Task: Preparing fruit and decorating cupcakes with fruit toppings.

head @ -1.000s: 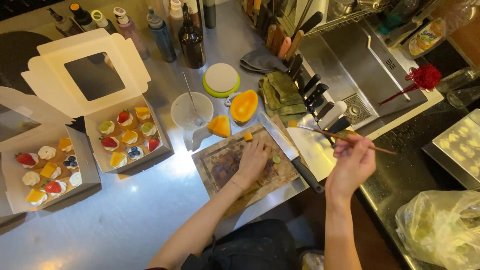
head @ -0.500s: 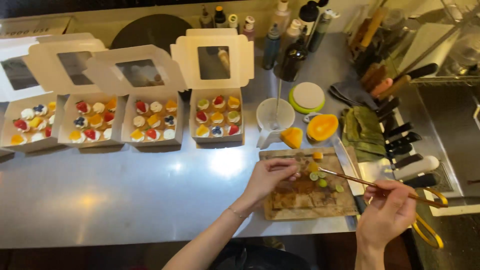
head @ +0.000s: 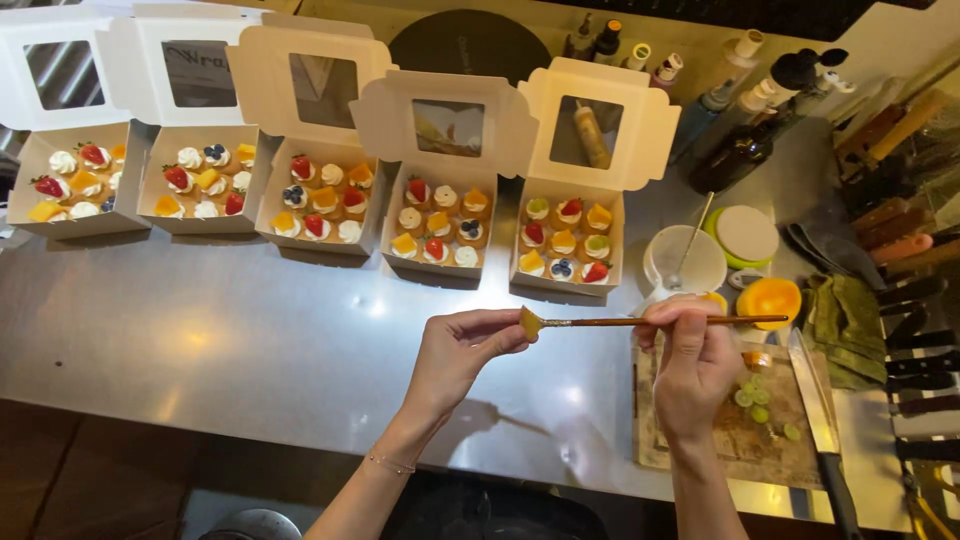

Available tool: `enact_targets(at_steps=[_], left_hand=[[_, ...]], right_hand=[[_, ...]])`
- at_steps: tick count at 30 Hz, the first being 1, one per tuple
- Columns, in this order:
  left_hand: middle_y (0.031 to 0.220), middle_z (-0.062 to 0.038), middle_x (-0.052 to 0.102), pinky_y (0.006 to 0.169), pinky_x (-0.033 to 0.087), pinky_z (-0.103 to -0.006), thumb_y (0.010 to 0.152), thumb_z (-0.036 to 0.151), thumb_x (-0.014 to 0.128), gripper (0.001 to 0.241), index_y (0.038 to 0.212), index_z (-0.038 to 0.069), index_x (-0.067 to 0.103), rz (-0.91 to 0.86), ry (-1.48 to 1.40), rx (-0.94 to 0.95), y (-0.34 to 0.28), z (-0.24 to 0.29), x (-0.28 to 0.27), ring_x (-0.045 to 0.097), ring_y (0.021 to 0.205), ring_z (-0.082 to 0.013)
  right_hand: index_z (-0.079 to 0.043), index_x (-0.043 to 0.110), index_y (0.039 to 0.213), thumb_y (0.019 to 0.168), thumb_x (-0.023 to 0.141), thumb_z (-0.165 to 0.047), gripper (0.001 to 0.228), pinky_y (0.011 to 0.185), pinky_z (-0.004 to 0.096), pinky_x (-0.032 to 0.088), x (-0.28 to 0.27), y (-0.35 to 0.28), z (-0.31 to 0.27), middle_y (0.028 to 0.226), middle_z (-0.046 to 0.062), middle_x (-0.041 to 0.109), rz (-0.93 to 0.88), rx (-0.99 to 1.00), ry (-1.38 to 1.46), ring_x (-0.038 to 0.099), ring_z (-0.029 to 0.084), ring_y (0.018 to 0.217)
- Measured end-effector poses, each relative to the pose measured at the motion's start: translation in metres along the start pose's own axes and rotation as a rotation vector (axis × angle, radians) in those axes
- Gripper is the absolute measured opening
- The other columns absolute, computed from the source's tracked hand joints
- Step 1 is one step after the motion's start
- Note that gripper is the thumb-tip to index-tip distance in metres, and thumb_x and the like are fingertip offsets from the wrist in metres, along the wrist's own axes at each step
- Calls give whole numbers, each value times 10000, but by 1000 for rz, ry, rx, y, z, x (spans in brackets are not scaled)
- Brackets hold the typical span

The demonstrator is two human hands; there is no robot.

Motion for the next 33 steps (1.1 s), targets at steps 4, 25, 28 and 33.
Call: enact_targets(at_steps=[4, 25, 28, 33], left_hand=[[971, -226, 808, 816, 653, -336, 809, 29, 820, 318, 1107, -71, 779, 23, 50, 22, 11, 8, -45, 773, 854, -231], [896, -109, 718, 658, 524, -396, 873, 166, 703, 153, 990, 104, 778, 133, 1303, 790, 284, -16, -153, 661, 779, -282], [904, -71, 743, 681, 522, -395, 836, 140, 654, 176, 958, 127, 780, 124, 1392, 914, 301, -32, -152, 658, 808, -288], [1004, -84, 759, 707, 533, -404, 834, 111, 630, 196, 944, 106, 791, 121, 1477, 883, 315, -53, -160, 673, 882, -288]], right_hand=[[-5, 566, 972, 1164, 407, -224, 332, 654, 248, 480, 42, 8, -1, 876, 106, 573, 48, -12, -249, 545, 145, 706], [12, 571, 1090, 1219, 402, -208, 306, 732, 235, 471, 61, -18, 52, 936, 90, 608, 545, 177, -456, 569, 133, 808], [-1, 569, 1097, 1220, 411, -236, 308, 727, 224, 457, 51, -30, 54, 929, 84, 610, 613, 212, -475, 561, 121, 804], [-5, 559, 1106, 1225, 414, -242, 302, 744, 223, 460, 43, -43, 47, 941, 92, 610, 657, 228, -492, 544, 118, 806]])
Point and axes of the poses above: each hand's wrist, its own y-axis towards the middle knuckle, its own x-axis out of the palm, z = x × y, the point moved 6 cm from there along y, towards the middle knuckle
